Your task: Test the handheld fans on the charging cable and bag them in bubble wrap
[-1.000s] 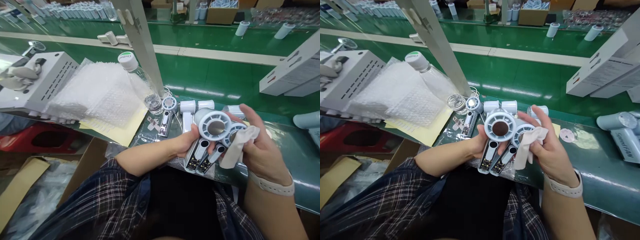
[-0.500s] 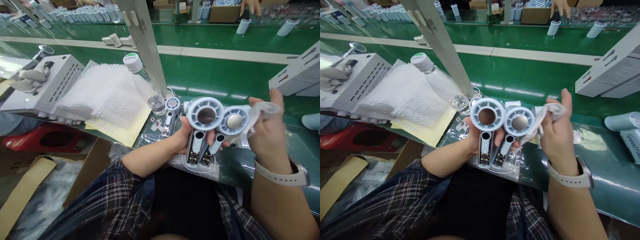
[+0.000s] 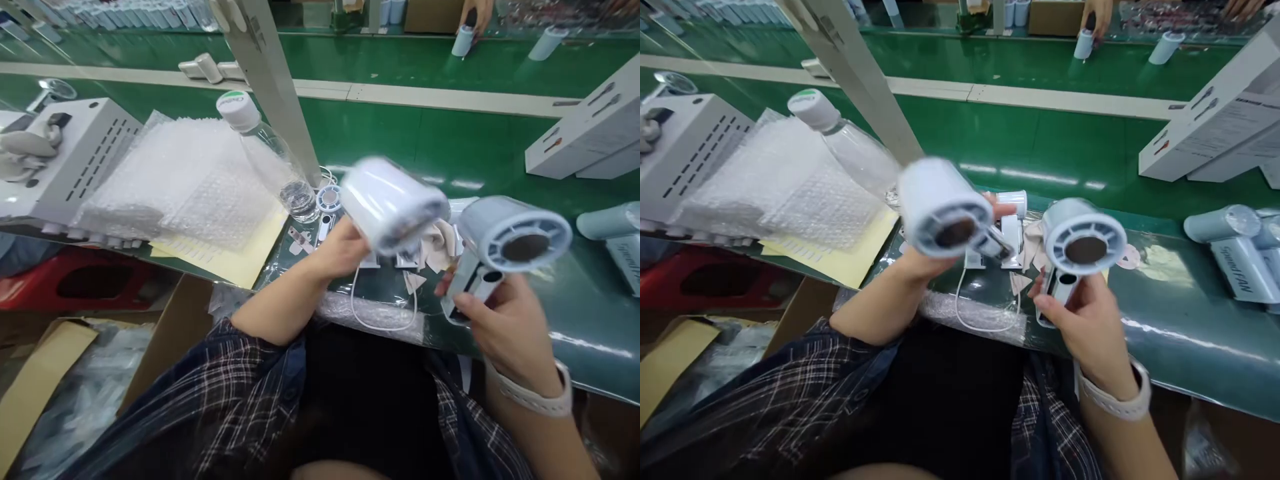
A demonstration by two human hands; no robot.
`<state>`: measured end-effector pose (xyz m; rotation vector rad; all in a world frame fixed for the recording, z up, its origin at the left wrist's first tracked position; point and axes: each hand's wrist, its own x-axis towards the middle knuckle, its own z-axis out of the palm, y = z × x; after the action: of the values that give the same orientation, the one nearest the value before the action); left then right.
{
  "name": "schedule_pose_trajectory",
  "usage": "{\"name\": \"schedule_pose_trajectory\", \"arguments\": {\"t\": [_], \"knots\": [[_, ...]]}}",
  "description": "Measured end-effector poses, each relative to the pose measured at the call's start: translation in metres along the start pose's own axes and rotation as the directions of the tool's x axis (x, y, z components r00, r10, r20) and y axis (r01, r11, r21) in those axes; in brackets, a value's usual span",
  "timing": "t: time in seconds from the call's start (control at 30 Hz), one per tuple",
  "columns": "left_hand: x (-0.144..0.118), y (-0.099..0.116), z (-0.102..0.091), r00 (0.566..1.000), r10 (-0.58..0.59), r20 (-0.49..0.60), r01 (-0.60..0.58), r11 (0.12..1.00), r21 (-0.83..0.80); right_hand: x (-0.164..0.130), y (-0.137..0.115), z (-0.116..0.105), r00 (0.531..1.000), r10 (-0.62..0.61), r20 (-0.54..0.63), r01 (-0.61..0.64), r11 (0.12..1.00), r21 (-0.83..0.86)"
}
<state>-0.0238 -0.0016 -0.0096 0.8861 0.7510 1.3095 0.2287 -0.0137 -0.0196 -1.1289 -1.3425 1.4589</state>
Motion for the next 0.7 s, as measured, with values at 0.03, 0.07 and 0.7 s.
{"name": "schedule_pose_trajectory", "arguments": {"t": [0.03, 0.07, 0.7], "knots": [[0.000, -0.003, -0.001, 1.000, 0.011, 0.019, -0.011, 1.000, -0.010, 0.000, 0.002, -0.001, 0.999, 0.013, -0.043, -0.011, 0.999, 0.045], [-0.001, -0.007, -0.001, 0.998, 0.021, 0.065, -0.020, 1.000, -0.011, 0.000, 0.005, 0.000, 0.998, 0.021, -0.066, -0.014, 0.995, 0.099], [-0.011, -0.024, 0.015, 0.953, -0.030, 0.300, 0.008, 0.997, 0.076, -0.006, 0.023, 0.014, 0.992, 0.021, 0.125, -0.053, 0.965, 0.256]]}}
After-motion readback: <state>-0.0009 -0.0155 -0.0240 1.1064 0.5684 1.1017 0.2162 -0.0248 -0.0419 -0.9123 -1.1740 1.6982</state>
